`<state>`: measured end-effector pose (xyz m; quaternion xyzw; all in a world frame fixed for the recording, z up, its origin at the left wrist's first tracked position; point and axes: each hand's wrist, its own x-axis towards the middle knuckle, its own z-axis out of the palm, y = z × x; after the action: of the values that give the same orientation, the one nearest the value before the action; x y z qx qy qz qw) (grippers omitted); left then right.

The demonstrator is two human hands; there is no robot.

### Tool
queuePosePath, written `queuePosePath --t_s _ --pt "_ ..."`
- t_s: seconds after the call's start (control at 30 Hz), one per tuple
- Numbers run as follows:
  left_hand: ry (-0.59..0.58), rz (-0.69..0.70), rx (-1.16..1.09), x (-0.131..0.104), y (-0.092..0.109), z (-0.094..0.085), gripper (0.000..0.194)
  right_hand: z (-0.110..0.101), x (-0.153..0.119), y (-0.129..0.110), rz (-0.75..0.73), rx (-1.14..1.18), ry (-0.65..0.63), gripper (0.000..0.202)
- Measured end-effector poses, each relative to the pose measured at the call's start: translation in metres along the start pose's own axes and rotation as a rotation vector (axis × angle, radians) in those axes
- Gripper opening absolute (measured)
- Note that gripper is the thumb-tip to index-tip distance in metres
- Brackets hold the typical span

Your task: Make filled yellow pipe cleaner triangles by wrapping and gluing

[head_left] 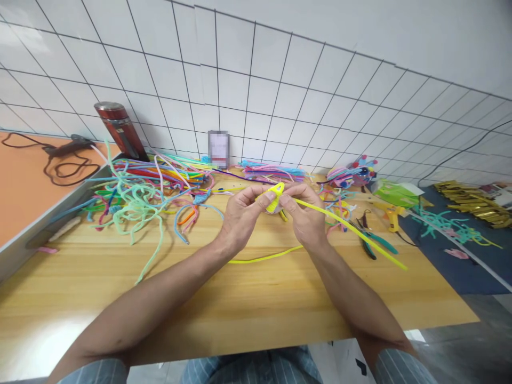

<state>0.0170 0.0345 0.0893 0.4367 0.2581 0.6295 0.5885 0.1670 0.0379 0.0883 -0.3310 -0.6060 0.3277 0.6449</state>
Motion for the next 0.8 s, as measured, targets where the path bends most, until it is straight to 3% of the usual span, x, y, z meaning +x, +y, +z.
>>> queuePosePath --t_s 0.3,0.6,0.8 --pt "0.010 -0.025 -0.009 -0.001 -0.004 0.000 0.037 0.002 -0.001 -0.002 -0.079 -0.084 0.016 0.025" --pt "0.000 -0.100 -0.044 0.002 -0.003 -0.002 0.040 -0.005 0.000 0.000 -0.162 -0.219 -0.064 0.007" --pt "0.032 -0.052 -0.025 0.001 -0.001 0.000 0.038 -0.003 0.001 -0.007 -0.012 -0.077 -0.046 0.019"
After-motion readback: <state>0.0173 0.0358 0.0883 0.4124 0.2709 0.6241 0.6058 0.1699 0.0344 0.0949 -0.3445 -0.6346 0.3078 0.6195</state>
